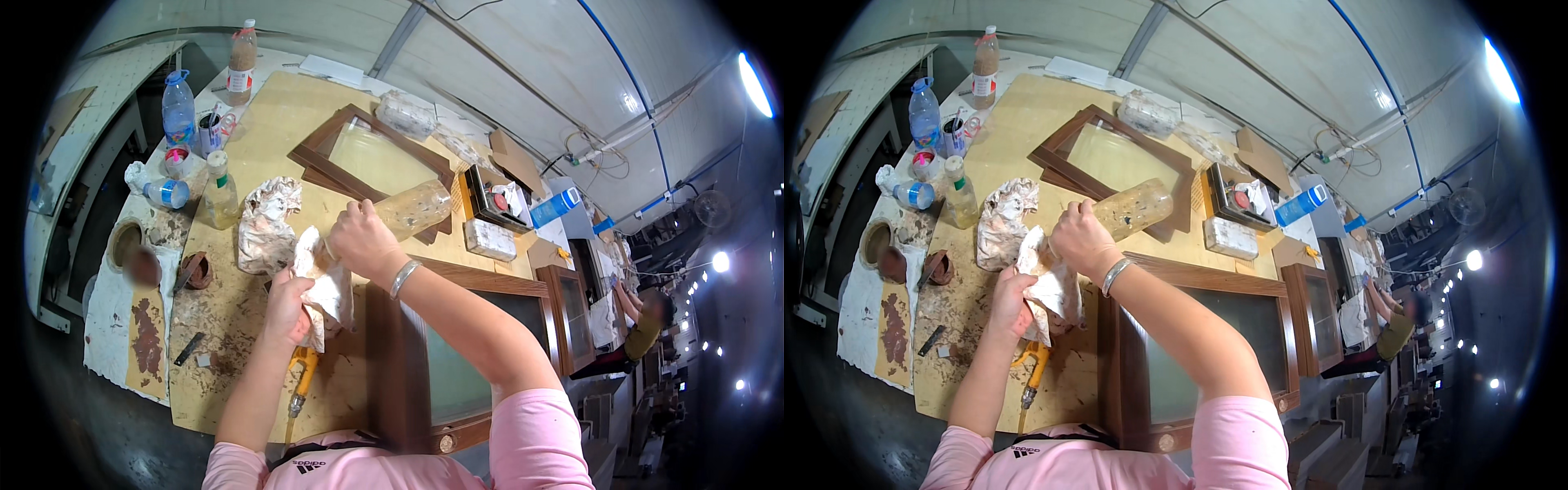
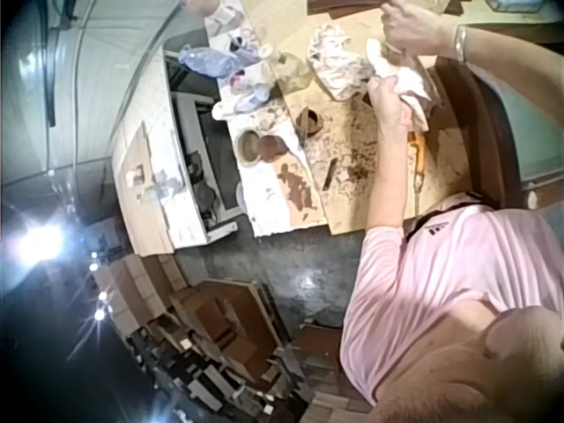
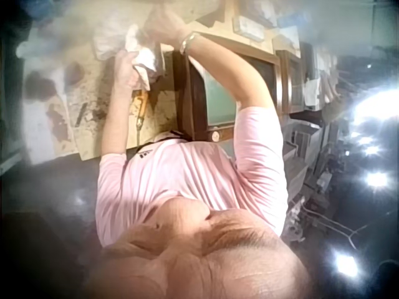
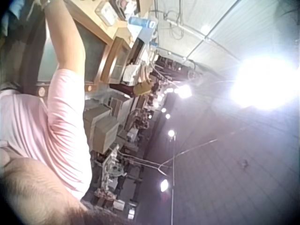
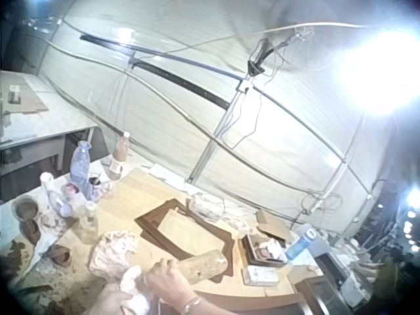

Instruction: The person cleans glass panes in wooden furniture doors by wiping them with a cloth, applying liquid from a bottle, and scraping the corners with a small tool.

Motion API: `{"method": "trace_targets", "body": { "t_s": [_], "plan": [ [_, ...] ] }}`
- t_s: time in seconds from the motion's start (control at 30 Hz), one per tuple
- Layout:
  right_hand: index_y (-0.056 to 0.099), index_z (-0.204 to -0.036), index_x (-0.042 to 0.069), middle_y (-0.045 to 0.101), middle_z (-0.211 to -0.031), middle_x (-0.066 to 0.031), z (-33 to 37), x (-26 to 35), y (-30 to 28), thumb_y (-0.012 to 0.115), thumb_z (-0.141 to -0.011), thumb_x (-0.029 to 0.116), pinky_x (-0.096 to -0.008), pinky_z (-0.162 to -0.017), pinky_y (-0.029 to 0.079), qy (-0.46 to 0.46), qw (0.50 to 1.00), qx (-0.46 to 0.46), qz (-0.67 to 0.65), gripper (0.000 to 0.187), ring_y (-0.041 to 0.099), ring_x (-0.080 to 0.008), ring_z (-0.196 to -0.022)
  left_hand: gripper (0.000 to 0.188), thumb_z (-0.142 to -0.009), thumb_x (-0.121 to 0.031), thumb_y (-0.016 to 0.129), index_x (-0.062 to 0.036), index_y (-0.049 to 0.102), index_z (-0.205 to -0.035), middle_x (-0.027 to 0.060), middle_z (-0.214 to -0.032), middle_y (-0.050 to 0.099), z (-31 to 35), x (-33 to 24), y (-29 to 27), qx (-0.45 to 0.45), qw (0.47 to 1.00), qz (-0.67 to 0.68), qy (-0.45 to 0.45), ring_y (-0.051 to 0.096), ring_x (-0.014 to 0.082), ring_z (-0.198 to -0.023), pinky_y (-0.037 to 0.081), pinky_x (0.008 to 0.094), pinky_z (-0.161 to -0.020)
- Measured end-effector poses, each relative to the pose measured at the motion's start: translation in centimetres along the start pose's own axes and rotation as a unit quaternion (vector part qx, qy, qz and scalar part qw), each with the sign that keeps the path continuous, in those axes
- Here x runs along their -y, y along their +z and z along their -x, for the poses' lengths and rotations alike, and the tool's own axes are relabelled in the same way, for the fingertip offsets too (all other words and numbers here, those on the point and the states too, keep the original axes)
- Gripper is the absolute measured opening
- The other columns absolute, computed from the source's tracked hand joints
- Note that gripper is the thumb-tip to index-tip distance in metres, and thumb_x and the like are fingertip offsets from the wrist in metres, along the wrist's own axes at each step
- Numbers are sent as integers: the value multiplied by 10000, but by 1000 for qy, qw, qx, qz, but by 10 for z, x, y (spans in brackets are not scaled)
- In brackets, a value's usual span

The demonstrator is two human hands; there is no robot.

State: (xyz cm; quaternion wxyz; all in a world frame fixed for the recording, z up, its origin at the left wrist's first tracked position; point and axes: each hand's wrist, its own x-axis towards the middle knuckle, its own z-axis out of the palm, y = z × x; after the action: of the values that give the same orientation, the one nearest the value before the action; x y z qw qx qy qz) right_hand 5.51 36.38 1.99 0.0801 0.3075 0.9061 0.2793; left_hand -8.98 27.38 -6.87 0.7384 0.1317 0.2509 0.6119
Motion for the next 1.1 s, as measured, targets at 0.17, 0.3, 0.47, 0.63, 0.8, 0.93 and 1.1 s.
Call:
{"method": "trace_targets", "body": {
  "t_s": [0.17, 0.3, 0.47, 0.63, 0.8, 0.93, 1.1],
  "plan": [
    [748, -793, 86, 721, -856, -99, -2, 4, 1, 665, -774, 207, -413, -850, 459, -9, 1000, 15, -23, 148, 624, -260, -924, 445, -840, 74, 454, 97, 546, -1275, 193, -1178, 660, 2, 0, 0, -9, 1000, -1, -6, 688, 295, -1034, 567, 412, -912],
    [748, -832, 73, 726, -926, -112, -11, 2, 4, 652, -784, 182, -405, -861, 467, 59, 991, 3, -123, 153, 629, -283, -947, 442, -839, 65, 453, 108, 541, -1271, 204, -1195, 657, 7, -5, 0, -11, 1000, -6, 4, 690, 308, -1047, 562, 425, -934],
    [733, -837, 37, 722, -957, -125, -24, -8, 36, 726, -723, 143, -403, -929, 470, 253, 891, -124, -357, 155, 634, -293, -1024, 442, -842, 74, 456, 113, 528, -1276, 214, -1211, 648, 25, -19, 15, -28, 999, -21, 11, 666, 309, -1103, 534, 425, -979],
    [745, -898, 5, 751, -986, -194, -14, -24, 78, 912, -674, 177, -427, -793, 579, 528, 578, -68, -618, 328, 730, -317, -907, 452, -851, 59, 494, 84, 503, -1302, 200, -1253, 627, 43, -20, 25, -53, 996, -70, 22, 633, 311, -1145, 504, 429, -1014],
    [707, -989, -2, 732, -1046, -220, -28, -23, 91, 869, -718, 137, -447, -876, 570, 549, 590, -69, -588, 345, 715, -353, -992, 464, -860, 45, 503, 81, 491, -1322, 203, -1247, 626, 57, -29, 37, -52, 985, -148, 66, 651, 297, -1108, 528, 425, -986],
    [663, -1003, 0, 690, -1088, -240, 9, -41, 74, 705, -796, 67, -444, -963, 519, 472, 741, -78, -471, 221, 620, -408, -1113, 481, -873, 40, 511, 75, 472, -1351, 199, -1290, 606, 59, -10, 65, 4, 986, -165, 31, 638, 297, -1140, 507, 423, -1013],
    [623, -1094, -17, 621, -1102, -196, 174, -53, -8, 692, -754, 19, -441, -956, 505, 361, 791, -281, -405, 348, 574, -382, -1107, 483, -882, 27, 520, 98, 459, -1356, 214, -1279, 611, 71, 11, 125, 89, 970, -227, 11, 653, 289, -1122, 526, 416, -989]
  ]
}}
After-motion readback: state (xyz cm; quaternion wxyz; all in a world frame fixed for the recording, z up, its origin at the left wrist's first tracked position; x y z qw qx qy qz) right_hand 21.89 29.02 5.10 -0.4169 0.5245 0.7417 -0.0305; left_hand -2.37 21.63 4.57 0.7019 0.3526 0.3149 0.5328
